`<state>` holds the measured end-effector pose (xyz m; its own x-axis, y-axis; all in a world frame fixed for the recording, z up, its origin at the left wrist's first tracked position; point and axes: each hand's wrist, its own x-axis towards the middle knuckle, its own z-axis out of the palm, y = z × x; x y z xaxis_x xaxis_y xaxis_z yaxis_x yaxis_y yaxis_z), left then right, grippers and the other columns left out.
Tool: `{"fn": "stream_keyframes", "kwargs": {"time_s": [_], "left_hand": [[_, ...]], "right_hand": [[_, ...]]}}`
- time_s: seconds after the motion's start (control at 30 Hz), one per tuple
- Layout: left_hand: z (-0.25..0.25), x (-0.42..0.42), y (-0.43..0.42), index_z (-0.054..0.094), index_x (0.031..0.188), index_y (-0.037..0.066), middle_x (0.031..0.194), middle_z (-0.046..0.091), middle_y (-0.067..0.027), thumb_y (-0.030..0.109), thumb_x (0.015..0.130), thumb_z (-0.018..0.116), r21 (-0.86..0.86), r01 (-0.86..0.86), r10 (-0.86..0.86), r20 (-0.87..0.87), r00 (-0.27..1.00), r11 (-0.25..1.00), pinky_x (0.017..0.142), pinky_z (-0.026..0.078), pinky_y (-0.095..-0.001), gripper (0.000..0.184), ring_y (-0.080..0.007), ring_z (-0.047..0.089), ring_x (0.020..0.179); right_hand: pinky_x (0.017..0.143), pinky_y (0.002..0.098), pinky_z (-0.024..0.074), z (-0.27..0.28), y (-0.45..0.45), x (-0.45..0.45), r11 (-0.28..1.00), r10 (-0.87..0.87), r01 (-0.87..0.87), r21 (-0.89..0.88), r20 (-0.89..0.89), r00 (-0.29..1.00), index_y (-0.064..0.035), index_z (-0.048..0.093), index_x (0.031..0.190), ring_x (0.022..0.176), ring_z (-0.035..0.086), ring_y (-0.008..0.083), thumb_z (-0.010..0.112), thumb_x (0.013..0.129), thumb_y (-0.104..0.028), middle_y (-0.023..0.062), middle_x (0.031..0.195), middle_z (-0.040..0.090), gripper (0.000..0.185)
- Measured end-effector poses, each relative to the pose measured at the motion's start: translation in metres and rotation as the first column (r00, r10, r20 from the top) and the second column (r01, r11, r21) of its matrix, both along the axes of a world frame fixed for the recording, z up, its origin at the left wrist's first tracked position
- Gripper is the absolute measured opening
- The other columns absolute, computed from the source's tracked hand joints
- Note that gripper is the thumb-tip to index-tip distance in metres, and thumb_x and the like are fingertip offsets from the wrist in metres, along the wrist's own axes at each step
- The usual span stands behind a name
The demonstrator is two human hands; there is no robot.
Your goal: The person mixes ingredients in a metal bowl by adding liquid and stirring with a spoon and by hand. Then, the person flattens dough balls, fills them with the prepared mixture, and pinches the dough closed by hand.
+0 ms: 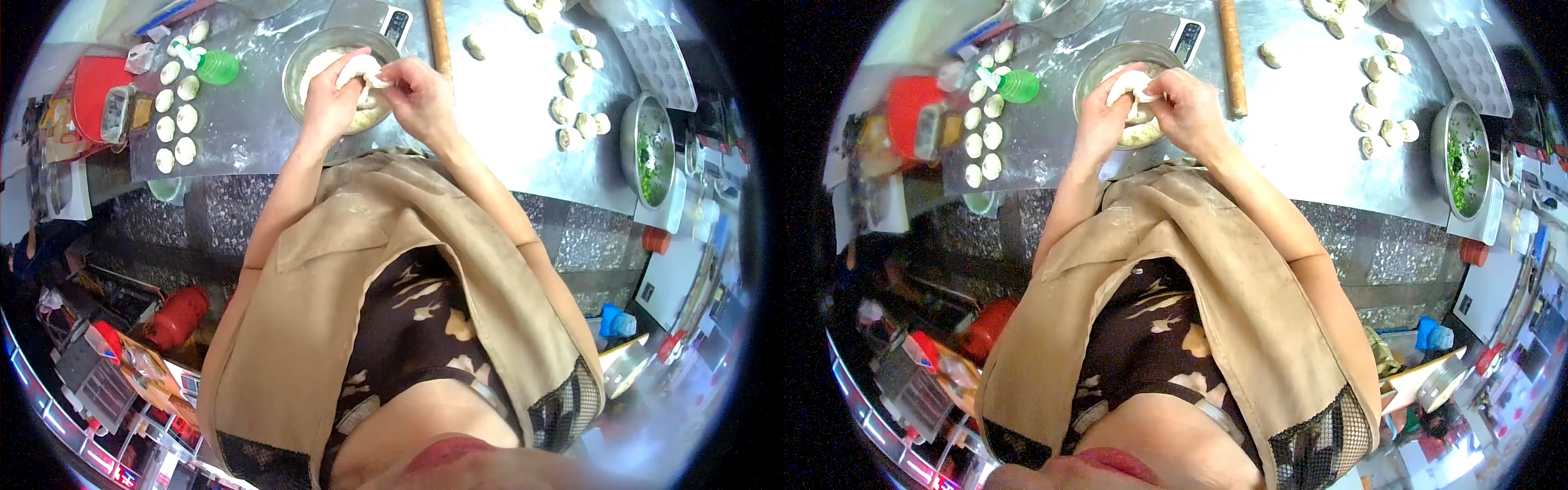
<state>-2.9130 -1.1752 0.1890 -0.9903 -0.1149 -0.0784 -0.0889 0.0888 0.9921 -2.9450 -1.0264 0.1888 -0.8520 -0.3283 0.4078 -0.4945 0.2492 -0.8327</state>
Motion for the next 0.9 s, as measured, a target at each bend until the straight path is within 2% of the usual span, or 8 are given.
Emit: {"fn": "stream_keyframes", "kwargs": {"time_s": [0.23,0.3,0.4,0.57,0.7,0.77,0.87,0.9], "left_hand": [[0.014,-0.004,0.0,0.05,0.123,0.002,0.114,0.056,-0.0094,-0.006,0.08,0.04,-0.13,0.197,-0.207,-0.071,0.976,0.972,0.087,0.045,-0.0273,0.045,-0.015,0.054,0.103],[0.026,-0.004,0.001,0.047,0.124,0.002,0.114,0.056,-0.0112,-0.004,0.08,0.041,0.164,0.169,-0.201,0.207,0.957,0.972,0.081,0.05,-0.0285,0.046,-0.0146,0.053,0.104],[0.021,0.0,0.004,0.045,0.124,0.002,0.113,0.056,-0.0106,-0.003,0.079,0.043,0.359,-0.037,-0.024,0.165,0.986,0.932,0.077,0.053,-0.0293,0.046,-0.0141,0.055,0.1],[0.007,0.0,0.002,0.056,0.112,0.0,0.102,0.062,-0.0114,0.0,0.076,0.047,-0.023,0.061,-0.061,-0.013,0.998,0.998,0.077,0.047,-0.0257,0.037,-0.0125,0.057,0.091],[0.029,0.002,-0.009,0.051,0.121,0.002,0.108,0.058,-0.0084,0.007,0.083,0.042,0.039,0.249,-0.252,0.149,0.956,0.968,0.083,0.049,-0.0297,0.04,-0.0152,0.057,0.096],[0.033,0.007,-0.014,0.05,0.123,0.002,0.112,0.058,-0.011,0.025,0.089,0.037,0.681,0.073,-0.172,0.078,0.982,0.728,0.085,0.049,-0.0345,0.043,-0.0193,0.057,0.099],[0.01,0.006,0.008,0.05,0.123,0.003,0.115,0.057,-0.0127,0.039,0.091,0.032,0.746,-0.164,-0.02,0.232,0.973,0.645,0.085,0.048,-0.038,0.051,-0.0224,0.057,0.102],[0.007,0.007,0.01,0.056,0.113,0.002,0.105,0.061,-0.0104,0.042,0.092,0.033,0.875,-0.098,-0.164,0.197,0.967,0.474,0.082,0.049,-0.0375,0.051,-0.022,0.059,0.095]], "right_hand": [[0.061,0.036,0.0469,0.022,0.004,0.004,0.997,-0.066,0.063,-0.045,-0.082,0.994,-0.005,0.057,0.082,0.075,0.056,0.0298,0.062,0.067,0.005,0.0096,0.075,0.053,0.018],[0.062,0.0365,0.047,0.016,0.013,0.003,0.998,-0.006,0.014,0.054,-0.136,0.991,-0.0052,0.057,0.082,0.076,0.056,0.0299,0.062,0.068,0.004,0.0094,0.076,0.053,0.018],[0.065,0.0382,0.0472,0.014,0.015,0.005,0.988,0.057,-0.025,0.155,-0.2,0.978,-0.0055,0.057,0.083,0.076,0.056,0.03,0.062,0.069,0.001,0.0092,0.078,0.054,0.016],[0.065,0.0383,0.0474,0.028,0.004,0.009,0.996,-0.039,0.059,0.061,-0.292,0.956,-0.0041,0.058,0.085,0.077,0.057,0.0301,0.062,0.069,0.001,0.0103,0.081,0.055,0.017],[0.066,0.0371,0.0482,0.019,0.012,0.003,0.977,0.106,-0.05,0.206,-0.27,0.957,-0.0027,0.059,0.087,0.079,0.058,0.0297,0.065,0.068,0.0,0.011,0.084,0.057,0.02],[0.066,0.0358,0.0488,0.029,0.014,0.005,0.997,-0.011,0.015,0.071,-0.066,0.998,-0.0019,0.06,0.087,0.078,0.059,0.0295,0.067,0.069,-0.002,0.0117,0.086,0.059,0.019],[0.066,0.0347,0.049,0.025,0.005,0.011,1.0,0.009,-0.009,0.002,-0.016,1.0,-0.0008,0.06,0.083,0.075,0.059,0.0295,0.068,0.069,-0.004,0.0127,0.085,0.059,0.017],[0.065,0.0344,0.0491,0.025,0.002,0.015,0.995,0.094,-0.092,0.024,-0.087,0.992,-0.0001,0.059,0.085,0.075,0.059,0.03,0.067,0.069,-0.004,0.0138,0.086,0.059,0.019]]}}
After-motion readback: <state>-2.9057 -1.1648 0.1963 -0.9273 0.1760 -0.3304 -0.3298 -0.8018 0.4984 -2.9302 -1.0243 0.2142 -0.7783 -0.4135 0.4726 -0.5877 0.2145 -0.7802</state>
